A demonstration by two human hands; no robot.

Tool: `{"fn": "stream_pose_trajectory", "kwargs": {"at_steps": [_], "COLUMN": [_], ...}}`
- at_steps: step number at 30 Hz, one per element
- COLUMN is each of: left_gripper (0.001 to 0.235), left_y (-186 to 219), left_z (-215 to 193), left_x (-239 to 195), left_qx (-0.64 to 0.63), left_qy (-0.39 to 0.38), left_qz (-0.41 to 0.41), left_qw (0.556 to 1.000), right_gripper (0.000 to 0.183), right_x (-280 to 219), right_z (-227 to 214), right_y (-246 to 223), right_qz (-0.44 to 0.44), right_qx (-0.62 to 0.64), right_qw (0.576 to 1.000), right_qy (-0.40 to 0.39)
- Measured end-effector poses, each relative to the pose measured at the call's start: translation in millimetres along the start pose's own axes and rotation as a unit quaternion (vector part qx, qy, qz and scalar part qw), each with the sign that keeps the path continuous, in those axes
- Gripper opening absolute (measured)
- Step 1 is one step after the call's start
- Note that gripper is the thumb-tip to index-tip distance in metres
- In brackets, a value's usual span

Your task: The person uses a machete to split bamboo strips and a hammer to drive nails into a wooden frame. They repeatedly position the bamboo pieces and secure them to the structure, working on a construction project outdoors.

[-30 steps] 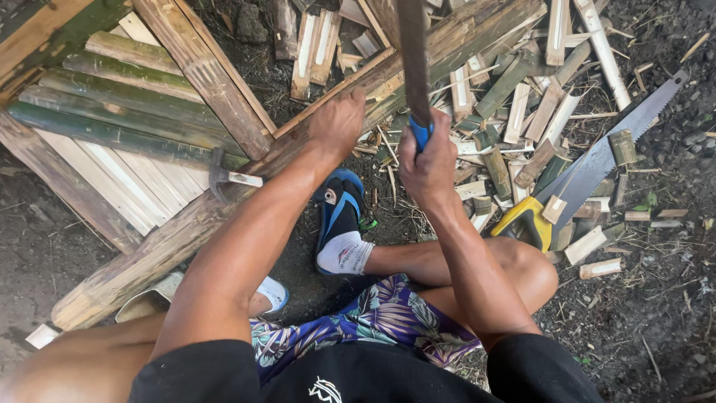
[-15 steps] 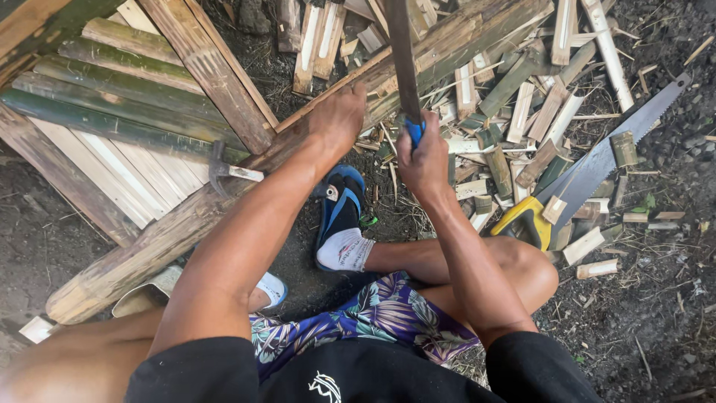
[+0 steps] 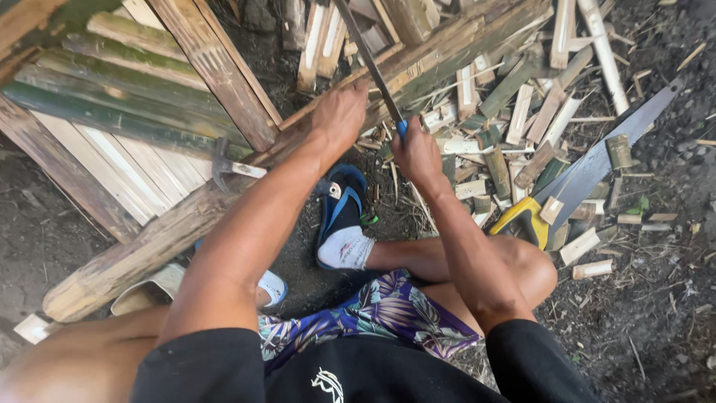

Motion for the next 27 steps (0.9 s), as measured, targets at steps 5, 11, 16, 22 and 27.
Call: {"fn": "stream_pose_trajectory", "kwargs": {"at_steps": [5, 11, 16, 22, 27], "left_gripper": [0.048, 0.049, 0.037, 0.039, 0.044], "left_y": [-60, -293, -430, -468, -446], "left_z": [22, -41, -83, -97, -123], "left_x": [28, -42, -81, -34, -37], "left_qx": [-0.174, -0.322, -0.319, -0.178, -0.211], "left_qy": [0.123, 0.365, 0.522, 0.569, 0.459], "left_qz": [0.052, -0.074, -0.065, -0.079, -0.098], "left_qw": [0.976, 0.871, 0.788, 0.799, 0.857], "right_gripper": [0.025, 0.047, 0.045, 0.028, 0.015], "right_x": [9, -25, 4, 65, 135], "right_z": [46, 130, 50, 22, 85], "right_y": [52, 116, 67, -125, -271], "right_qz": [-0.022, 0.098, 0.129, -0.066, -0.21], "right_qx": [0.104, 0.142, -0.239, -0.085, 0.078], "right_qw": [0.994, 0.985, 0.953, 0.994, 0.975], "right_qy": [0.011, 0.001, -0.136, -0.024, -0.013]}}
Point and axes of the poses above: each hand's wrist, its own x-axis towards the middle knuckle, its own z-axis out of the palm, y = z × x, the point moved 8 cm from there along x, towards the middle knuckle, and after that the axes turned 6 degrees about -y, right-handed, at the moved point
